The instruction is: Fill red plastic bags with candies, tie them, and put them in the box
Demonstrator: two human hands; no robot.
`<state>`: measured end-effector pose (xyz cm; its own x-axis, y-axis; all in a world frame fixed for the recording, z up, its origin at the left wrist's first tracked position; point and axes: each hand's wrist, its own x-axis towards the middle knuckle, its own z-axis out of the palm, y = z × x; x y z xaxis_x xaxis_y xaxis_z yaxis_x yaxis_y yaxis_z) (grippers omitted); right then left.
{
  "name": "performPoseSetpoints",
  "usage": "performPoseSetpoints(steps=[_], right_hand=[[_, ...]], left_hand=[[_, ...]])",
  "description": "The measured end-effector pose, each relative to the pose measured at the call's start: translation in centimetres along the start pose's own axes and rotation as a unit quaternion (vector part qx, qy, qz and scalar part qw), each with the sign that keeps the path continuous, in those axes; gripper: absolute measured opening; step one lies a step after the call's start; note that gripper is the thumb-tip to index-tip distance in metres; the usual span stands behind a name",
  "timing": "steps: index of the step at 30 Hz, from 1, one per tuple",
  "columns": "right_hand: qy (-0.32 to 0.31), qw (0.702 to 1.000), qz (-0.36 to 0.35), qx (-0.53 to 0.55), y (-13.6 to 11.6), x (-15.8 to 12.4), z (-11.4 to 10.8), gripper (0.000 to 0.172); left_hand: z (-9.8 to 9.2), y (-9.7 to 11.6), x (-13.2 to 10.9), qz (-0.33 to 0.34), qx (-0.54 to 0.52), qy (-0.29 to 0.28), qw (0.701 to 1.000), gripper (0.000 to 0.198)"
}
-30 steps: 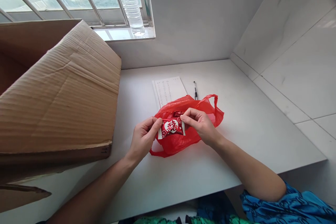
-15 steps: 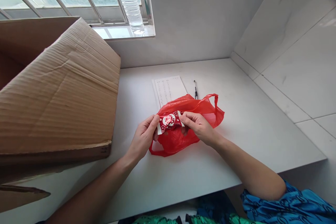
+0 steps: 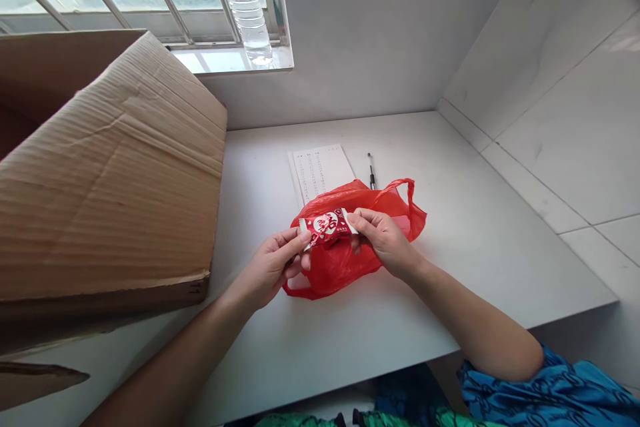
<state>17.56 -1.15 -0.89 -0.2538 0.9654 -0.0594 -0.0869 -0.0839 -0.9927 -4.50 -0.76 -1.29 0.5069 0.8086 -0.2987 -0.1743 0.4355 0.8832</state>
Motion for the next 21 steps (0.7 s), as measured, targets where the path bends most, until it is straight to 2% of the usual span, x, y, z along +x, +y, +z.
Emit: performPoseSetpoints(steps=[9,17,19,21], right_hand=[[-0.001,1.0,0.001,0.02,-0.2,0.0,-0.1,0.037],[0.017,0.997,-0.039,-0.063,-0.2,0.2,-0.5,0.038],[0.019,0.996,-0.054,-0.074,-0.1,0.3,-0.6,0.04],[0.01,0.997,-0.037,-0.061,0.0,0.3,-0.4,0.039]], left_hand=[[-0.3,-0.3,0.1,0.031,0.02,-0.006,0.999,0.035],[-1.0,-1.4,0.4,0.119,0.13,0.013,0.984,0.035],[-0.9,-1.5,0.4,0.123,0.13,0.006,0.984,0.035],[-0.8,-1.6,0.4,0.117,0.13,-0.002,0.985,0.036]])
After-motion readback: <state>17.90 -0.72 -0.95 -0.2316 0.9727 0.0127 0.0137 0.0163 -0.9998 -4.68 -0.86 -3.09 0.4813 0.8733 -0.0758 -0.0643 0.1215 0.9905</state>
